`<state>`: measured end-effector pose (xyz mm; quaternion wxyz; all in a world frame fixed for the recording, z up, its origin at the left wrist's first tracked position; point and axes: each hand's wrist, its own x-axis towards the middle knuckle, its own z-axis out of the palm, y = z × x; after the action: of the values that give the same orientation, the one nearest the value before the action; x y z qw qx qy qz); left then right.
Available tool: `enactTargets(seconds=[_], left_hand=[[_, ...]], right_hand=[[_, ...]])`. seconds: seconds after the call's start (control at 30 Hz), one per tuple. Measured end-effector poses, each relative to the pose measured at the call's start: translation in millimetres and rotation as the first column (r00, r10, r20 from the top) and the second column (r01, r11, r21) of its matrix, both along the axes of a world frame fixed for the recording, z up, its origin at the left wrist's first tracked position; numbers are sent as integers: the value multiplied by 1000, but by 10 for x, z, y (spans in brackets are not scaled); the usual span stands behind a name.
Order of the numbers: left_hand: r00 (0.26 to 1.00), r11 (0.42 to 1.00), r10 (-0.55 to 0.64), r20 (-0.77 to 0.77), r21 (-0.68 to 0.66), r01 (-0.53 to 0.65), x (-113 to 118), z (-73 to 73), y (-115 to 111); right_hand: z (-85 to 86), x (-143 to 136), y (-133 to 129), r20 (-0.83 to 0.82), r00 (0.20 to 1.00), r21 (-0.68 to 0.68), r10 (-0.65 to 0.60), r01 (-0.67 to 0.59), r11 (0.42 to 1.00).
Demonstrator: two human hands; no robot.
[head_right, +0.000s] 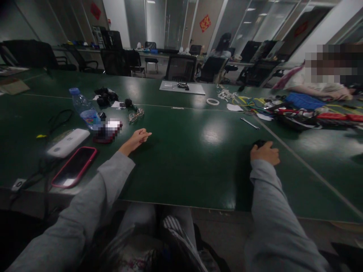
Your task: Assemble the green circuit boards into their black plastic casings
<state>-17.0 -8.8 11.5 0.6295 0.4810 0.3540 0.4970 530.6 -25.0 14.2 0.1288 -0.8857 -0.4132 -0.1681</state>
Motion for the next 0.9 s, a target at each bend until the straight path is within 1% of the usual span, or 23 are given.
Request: enactTargets(seconds=[0.03, 0.07, 0.13, 0.2, 0.27, 0.33, 0.37, 0.43, 0.47, 0.5, 0.53, 0.63, 0.7, 0.77, 0.9], left_hand=[[1000, 1000, 2, -5, 2, -2, 0, -5, 2], [1000, 1000, 0, -10, 4, 0, -1, -9, 4], [1000, 1000, -7, -14, 6, 7, -2, -14, 3], [1000, 1000, -5, -14, 5, 5, -3, -18, 0], [1000, 1000, 11, -13, 4, -11, -4, -22, -5], [999, 999, 36, -10, 6, -36, -2, -26, -9], [999, 999, 52, -6, 10, -52, 1, -28, -10], [997, 996, 82, 8, 21, -82, 9, -27, -10], [995, 995, 95, 16, 26, -96, 15, -25, -10], [994, 994, 108, 23, 29, -108, 22, -21, -10], [993, 993, 116, 28, 31, -117, 30, -16, -9], [991, 992, 127, 35, 25, -127, 52, 7, -13], [992, 992, 124, 39, 16, -124, 60, 22, -20], [992, 993, 120, 37, 5, -120, 63, 33, -28], [995, 995, 101, 14, 17, -101, 58, 36, -31]], right_hand=[[9, -189, 27, -35, 999, -6, 5, -5, 1000], [20, -405, 52, -52, 998, -13, 48, -49, 999], [47, -903, 93, -34, 980, -27, 194, -195, 980], [75, -1450, 106, -24, 930, -53, 365, -366, 929], [105, -1988, 79, -43, 849, -78, 526, -528, 846], [132, -2459, 11, -79, 736, -91, 672, -677, 731], [143, -2656, -34, -91, 676, -83, 732, -737, 671], [159, -2968, -136, -106, 560, -57, 822, -829, 557], [164, -3084, -185, -109, 514, -36, 851, -857, 513], [168, -3177, -230, -113, 480, -13, 870, -876, 482], [171, -3252, -268, -115, 460, 14, 880, -886, 464], [185, -3391, -333, -120, 447, 83, 886, -885, 458], [204, -3440, -339, -125, 447, 97, 886, -883, 459], [233, -3470, -323, -145, 440, 58, 886, -890, 452], [316, -3510, -251, -198, 450, -130, 871, -893, 432]])
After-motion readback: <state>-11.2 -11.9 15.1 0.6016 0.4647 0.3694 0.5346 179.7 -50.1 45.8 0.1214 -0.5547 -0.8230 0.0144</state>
